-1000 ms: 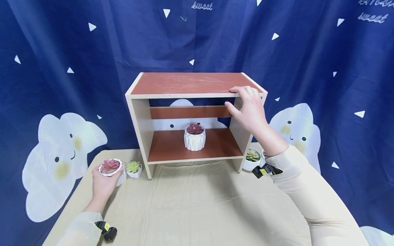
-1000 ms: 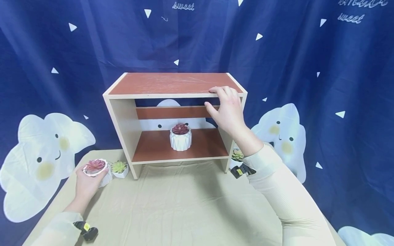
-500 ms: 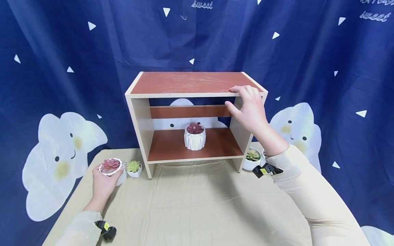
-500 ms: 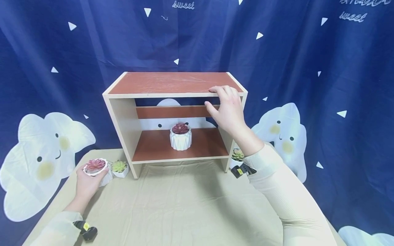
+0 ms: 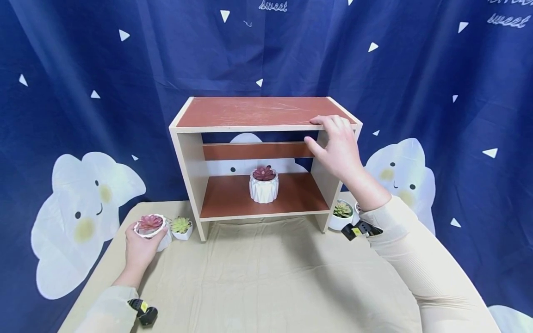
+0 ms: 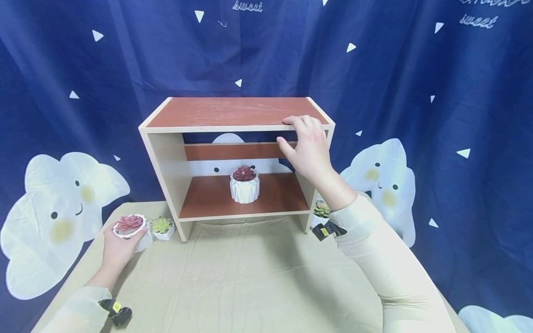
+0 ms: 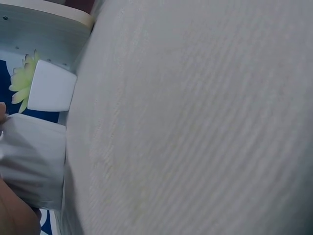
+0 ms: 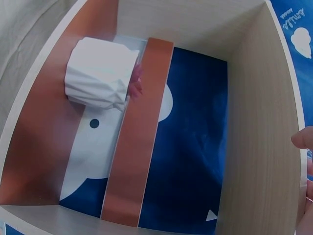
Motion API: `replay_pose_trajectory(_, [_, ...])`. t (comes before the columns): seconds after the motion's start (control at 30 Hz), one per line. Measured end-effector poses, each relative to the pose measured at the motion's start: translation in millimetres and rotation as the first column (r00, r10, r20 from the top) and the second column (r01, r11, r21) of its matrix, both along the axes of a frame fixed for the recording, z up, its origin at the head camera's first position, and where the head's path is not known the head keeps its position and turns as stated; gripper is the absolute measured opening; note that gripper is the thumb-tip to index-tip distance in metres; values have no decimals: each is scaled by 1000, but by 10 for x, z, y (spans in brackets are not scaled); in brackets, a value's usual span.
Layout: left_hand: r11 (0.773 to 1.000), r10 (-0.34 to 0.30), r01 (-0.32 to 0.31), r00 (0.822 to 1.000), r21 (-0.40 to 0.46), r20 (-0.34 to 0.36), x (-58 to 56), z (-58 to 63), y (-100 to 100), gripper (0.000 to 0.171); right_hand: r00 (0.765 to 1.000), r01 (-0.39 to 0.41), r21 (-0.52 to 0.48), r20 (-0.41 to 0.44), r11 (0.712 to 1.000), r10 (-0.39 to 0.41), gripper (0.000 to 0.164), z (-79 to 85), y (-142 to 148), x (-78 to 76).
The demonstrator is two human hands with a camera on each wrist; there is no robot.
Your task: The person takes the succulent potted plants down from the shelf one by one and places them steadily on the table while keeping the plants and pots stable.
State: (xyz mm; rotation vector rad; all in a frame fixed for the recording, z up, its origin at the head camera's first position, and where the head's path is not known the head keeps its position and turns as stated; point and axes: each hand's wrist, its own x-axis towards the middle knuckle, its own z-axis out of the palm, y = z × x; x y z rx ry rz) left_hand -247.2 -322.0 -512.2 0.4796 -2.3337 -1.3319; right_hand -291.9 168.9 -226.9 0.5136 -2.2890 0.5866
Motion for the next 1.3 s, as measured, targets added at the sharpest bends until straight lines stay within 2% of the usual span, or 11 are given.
replay_pose_trajectory(0.27, [1000,5,-5,1000,-11,13,21,32,-5,100,1000,-5,-4,-10,1000,5,42,-4,-4,2])
replay_pose_trajectory(0.6, [1000,10,-11,1000,4,29,28,6,-26,103,1000,-12,-4,-23,1000,12,42,-2,1,2])
replay_pose_trajectory(0.93, [1000,7,-7,1000,20,-16,58,-4,-30,98,1000,-8,-3,-17,1000,8,43,-6,-4,0])
replay_pose_trajectory(1.2, [999,21,-23,999,41,45,118,88,-19,106,1000,-10,-3,-21,1000,10,42,-3,0,-3])
replay_pose_trajectory(1.3, [999,24,-26,999,39,41,145,130,4,105,1000,-12,-3,-24,1000,11,42,-5,1,-5])
